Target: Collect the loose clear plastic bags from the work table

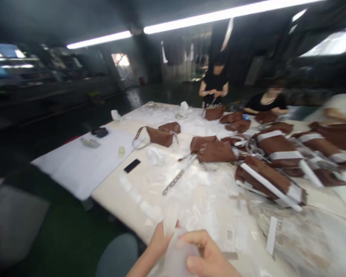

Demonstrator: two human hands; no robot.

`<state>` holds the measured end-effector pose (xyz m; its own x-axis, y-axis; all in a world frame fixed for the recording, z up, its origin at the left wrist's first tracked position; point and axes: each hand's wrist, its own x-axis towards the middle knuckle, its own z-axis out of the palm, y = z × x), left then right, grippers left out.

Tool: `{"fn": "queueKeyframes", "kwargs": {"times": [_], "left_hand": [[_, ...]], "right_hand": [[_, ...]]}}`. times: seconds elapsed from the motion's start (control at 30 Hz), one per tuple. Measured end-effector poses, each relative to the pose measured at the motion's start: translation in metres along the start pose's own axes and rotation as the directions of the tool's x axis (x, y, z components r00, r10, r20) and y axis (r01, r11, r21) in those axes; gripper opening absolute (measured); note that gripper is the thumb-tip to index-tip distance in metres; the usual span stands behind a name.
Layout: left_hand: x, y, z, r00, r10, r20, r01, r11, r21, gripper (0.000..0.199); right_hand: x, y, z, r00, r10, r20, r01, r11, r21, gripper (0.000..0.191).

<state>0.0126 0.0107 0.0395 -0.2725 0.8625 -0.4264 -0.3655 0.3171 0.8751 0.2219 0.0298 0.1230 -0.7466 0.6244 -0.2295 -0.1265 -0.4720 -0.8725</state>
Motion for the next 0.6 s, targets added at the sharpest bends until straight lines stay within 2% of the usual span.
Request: {"fn": "queueKeyframes", "kwargs": {"times": [0.03, 0.13, 0.2, 0.3, 0.37, 0.43, 0.53, 0.6], "left_hand": [[0.001, 0.000, -0.005, 0.990, 0.100, -0.095, -0.090, 0.990, 0.108, 0.021], [0.010, 0.001, -0.036, 0.924, 0.177, -0.340, -0.145, 0.982, 0.119, 0.020], [0.015, 0.002, -0.064, 0.847, 0.230, -0.479, -0.188, 0.973, 0.134, 0.019], [0.025, 0.013, -0.110, 0.704, 0.345, -0.621, -0.266, 0.939, 0.220, 0.019], [0.037, 0.029, -0.141, 0.626, 0.421, -0.657, -0.305, 0.907, 0.291, 0.017], [0.054, 0.047, -0.169, 0.576, 0.482, -0.660, -0.326, 0.876, 0.356, 0.015], [0.082, 0.072, -0.203, 0.541, 0.594, -0.596, -0.349, 0.803, 0.483, 0.018], [0.101, 0.081, -0.220, 0.555, 0.644, -0.527, -0.349, 0.755, 0.555, 0.021]], "right_hand": [[-0.009, -0.001, -0.004, 0.998, 0.016, -0.053, -0.018, 0.999, -0.034, 0.052], [-0.024, -0.007, -0.023, 0.972, 0.075, -0.222, -0.110, 0.983, -0.150, 0.052], [-0.024, -0.007, -0.032, 0.949, 0.144, -0.281, -0.198, 0.965, -0.174, 0.057], [-0.008, 0.003, -0.038, 0.932, 0.257, -0.256, -0.304, 0.938, -0.166, 0.056], [0.011, 0.013, -0.041, 0.935, 0.293, -0.202, -0.329, 0.927, -0.179, 0.050], [0.032, 0.026, -0.048, 0.936, 0.301, -0.179, -0.336, 0.918, -0.212, 0.046], [0.063, 0.052, -0.067, 0.924, 0.296, -0.241, -0.358, 0.891, -0.281, 0.046], [0.079, 0.072, -0.083, 0.913, 0.270, -0.306, -0.370, 0.864, -0.341, 0.050]]}}
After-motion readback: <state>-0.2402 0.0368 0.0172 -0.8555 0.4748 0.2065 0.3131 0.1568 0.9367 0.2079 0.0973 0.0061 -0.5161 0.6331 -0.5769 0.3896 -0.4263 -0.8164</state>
